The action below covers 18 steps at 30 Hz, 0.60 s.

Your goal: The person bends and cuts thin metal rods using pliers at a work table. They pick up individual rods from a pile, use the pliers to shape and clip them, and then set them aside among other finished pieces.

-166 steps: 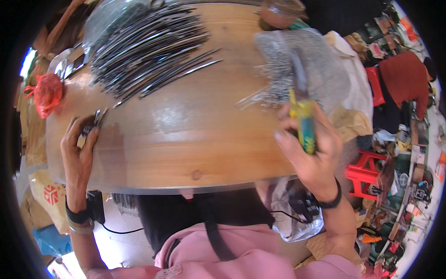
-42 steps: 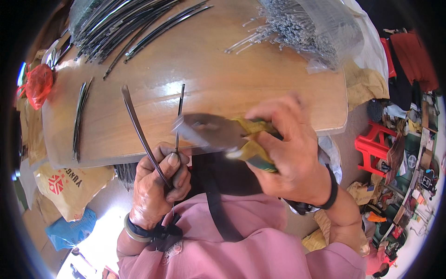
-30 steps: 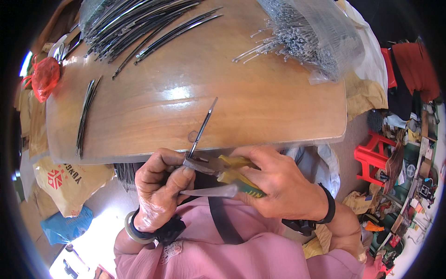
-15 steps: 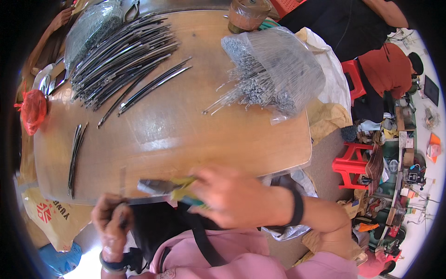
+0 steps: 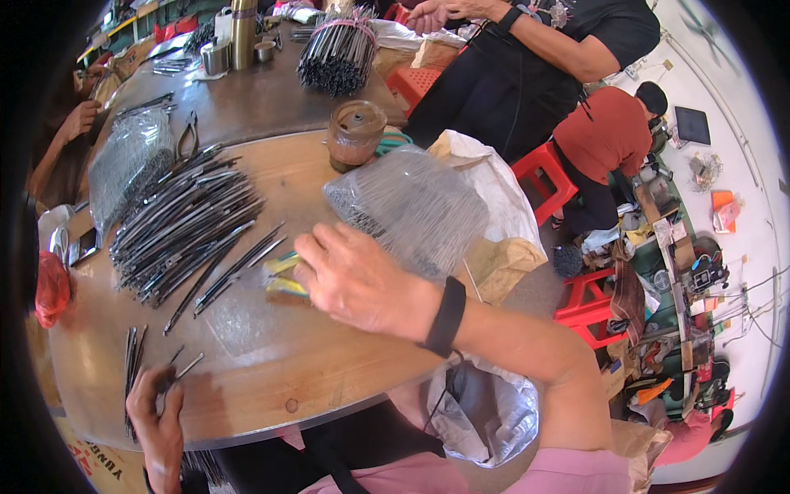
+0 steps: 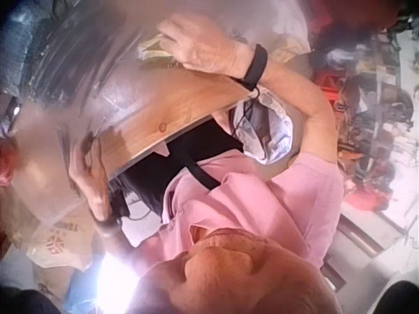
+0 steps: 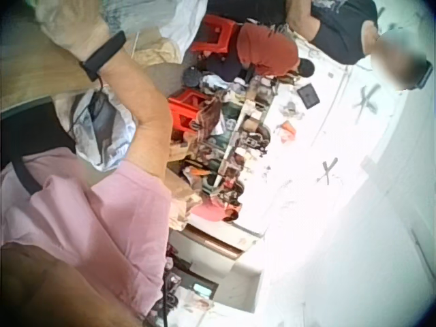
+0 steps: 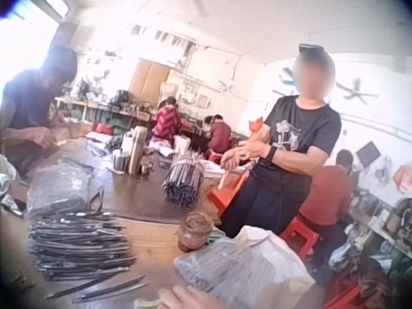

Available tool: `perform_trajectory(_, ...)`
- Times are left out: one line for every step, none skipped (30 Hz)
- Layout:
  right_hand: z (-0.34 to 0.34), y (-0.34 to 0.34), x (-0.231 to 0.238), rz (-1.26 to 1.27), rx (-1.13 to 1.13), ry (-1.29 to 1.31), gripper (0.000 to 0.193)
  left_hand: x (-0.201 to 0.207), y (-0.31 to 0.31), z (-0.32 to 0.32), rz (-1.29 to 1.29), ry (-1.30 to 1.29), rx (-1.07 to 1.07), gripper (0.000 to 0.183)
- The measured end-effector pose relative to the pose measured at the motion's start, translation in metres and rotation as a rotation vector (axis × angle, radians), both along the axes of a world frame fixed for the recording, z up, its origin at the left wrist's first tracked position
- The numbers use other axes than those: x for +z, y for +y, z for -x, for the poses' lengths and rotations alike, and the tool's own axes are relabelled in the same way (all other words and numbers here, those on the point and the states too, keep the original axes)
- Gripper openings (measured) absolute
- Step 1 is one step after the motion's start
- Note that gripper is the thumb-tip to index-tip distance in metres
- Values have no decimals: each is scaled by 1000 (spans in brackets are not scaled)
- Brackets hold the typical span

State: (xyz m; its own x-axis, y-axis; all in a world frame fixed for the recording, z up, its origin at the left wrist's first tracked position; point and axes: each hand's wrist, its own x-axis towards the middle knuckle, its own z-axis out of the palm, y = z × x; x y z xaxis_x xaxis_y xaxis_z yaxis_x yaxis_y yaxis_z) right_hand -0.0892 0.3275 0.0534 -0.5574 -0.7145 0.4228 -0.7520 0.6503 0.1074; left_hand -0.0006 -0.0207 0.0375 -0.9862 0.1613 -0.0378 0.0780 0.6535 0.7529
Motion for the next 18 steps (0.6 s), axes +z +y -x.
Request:
perform_trajectory(-8, -3, 7, 58, -1, 43, 19, -3, 11, 15, 25, 65, -79, 39)
perform_trajectory(-16, -5, 12, 119, -3, 63, 21, -9, 30, 34, 112, 192, -79, 38)
perform_trajectory(-23, -10, 22, 232, 7, 34, 22, -14, 45, 50, 212, 322, -71, 37)
perform_trajectory(-35, -15, 31, 381, -39, -8, 20, -20, 55, 61, 322, 489, -76, 39)
perform_trajectory(-51, -16, 41, 514, -98, -42, 18, -35, 65, 77, 380, 538, -90, 28)
perform_trajectory(-66, -17, 43, 664, -147, -85, 16, -35, 64, 85, 431, 456, -92, 22)
perform_trajectory(-81, -18, 37, 879, -156, -171, 16, -37, 64, 93, 477, 374, -102, 17)
perform_trajectory(-92, -17, 31, 1096, -164, -258, 17, -38, 65, 97, 523, 291, -112, 11)
perform_trajectory(-94, -11, 21, 1246, -35, -265, 18, -41, 67, 97, 521, 325, -121, 8)
perform_trajectory(-99, -7, 16, 1287, -33, -297, 19, -42, 64, 94, 533, 353, -121, 6)
perform_trajectory(-102, -5, 8, 1331, -87, -327, 18, -42, 61, 91, 546, 381, -120, 5)
perform_trajectory(-106, -3, 1, 1374, -141, -360, 18, -42, 58, 89, 579, 415, -123, 5)
perform_trajectory(-112, -1, -2, 1339, -301, -424, 14, -42, 56, 89, 604, 446, -131, 5)
perform_trajectory(-113, 8, -9, 1190, -391, -345, 13, -44, 61, 91, 616, 483, -144, 4)
perform_trajectory(-112, 18, -17, 1131, -416, -292, 11, -46, 67, 93, 613, 500, -168, 5)
perform_trajectory(-109, 26, -23, 1087, -422, -242, 10, -41, 65, 93, 606, 511, -160, 6)
perform_trajectory(-106, 35, -23, 984, -445, -250, 10, -44, 65, 93, 575, 520, -153, 6)
perform_trajectory(-103, 44, -21, 882, -466, -257, 10, -47, 63, 92, 545, 531, -147, 7)
